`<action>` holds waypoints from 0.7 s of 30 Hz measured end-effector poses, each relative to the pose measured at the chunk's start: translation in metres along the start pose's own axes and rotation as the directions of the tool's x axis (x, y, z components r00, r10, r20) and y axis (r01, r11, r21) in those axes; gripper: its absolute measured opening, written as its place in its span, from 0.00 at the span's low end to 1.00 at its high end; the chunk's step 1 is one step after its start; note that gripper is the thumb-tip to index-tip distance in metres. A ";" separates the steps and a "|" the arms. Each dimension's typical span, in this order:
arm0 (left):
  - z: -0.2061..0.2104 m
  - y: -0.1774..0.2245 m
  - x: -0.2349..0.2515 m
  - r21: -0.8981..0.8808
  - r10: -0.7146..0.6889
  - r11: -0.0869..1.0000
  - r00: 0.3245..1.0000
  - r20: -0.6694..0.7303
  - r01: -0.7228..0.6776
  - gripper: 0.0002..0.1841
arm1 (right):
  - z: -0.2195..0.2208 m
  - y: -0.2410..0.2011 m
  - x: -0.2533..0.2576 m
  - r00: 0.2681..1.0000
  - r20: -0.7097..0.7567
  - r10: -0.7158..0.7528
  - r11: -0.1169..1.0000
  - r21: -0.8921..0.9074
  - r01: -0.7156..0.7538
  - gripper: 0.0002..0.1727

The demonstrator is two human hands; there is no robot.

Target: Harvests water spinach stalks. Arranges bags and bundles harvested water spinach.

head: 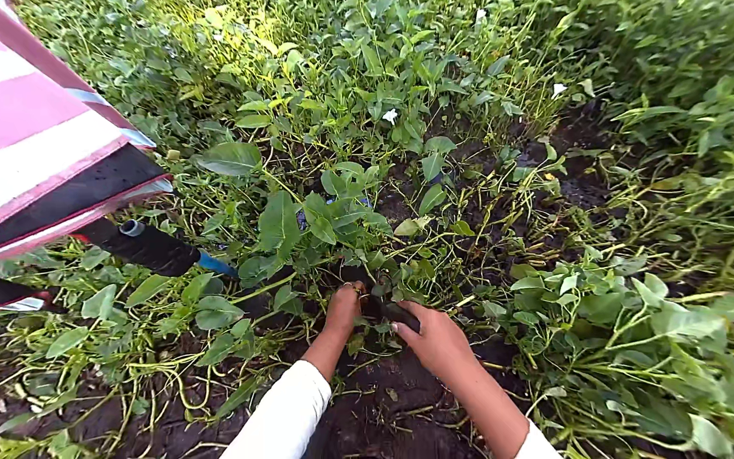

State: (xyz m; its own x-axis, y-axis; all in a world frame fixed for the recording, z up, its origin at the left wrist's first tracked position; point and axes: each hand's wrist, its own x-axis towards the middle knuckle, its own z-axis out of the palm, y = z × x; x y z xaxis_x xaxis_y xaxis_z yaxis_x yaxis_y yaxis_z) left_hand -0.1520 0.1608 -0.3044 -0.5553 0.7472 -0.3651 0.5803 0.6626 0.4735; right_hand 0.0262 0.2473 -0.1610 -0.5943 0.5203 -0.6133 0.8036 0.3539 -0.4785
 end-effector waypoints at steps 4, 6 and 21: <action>-0.022 -0.007 0.017 -0.120 0.068 0.991 0.989 0.131 -0.052 0.15 | -0.021 0.010 -0.097 0.963 -0.248 -0.107 0.987 0.091 0.133 0.30; -0.033 -0.011 0.005 -0.176 0.073 0.983 0.985 0.159 -0.044 0.29 | -0.029 0.007 -0.150 0.931 -0.303 -0.204 0.954 0.153 0.259 0.28; -0.046 -0.094 -0.096 0.273 0.212 0.936 0.974 0.074 -0.225 0.27 | 0.037 -0.024 -0.073 0.977 0.207 0.053 0.987 -0.158 -0.020 0.28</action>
State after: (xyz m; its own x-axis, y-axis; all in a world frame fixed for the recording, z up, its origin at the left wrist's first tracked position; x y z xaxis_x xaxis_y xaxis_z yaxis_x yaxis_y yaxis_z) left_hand -0.1800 0.0244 -0.2768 -0.3739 0.8725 -0.3144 0.8300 0.4661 0.3065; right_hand 0.0491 0.1717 -0.1279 -0.5447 0.3661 -0.7545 0.8102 0.4621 -0.3606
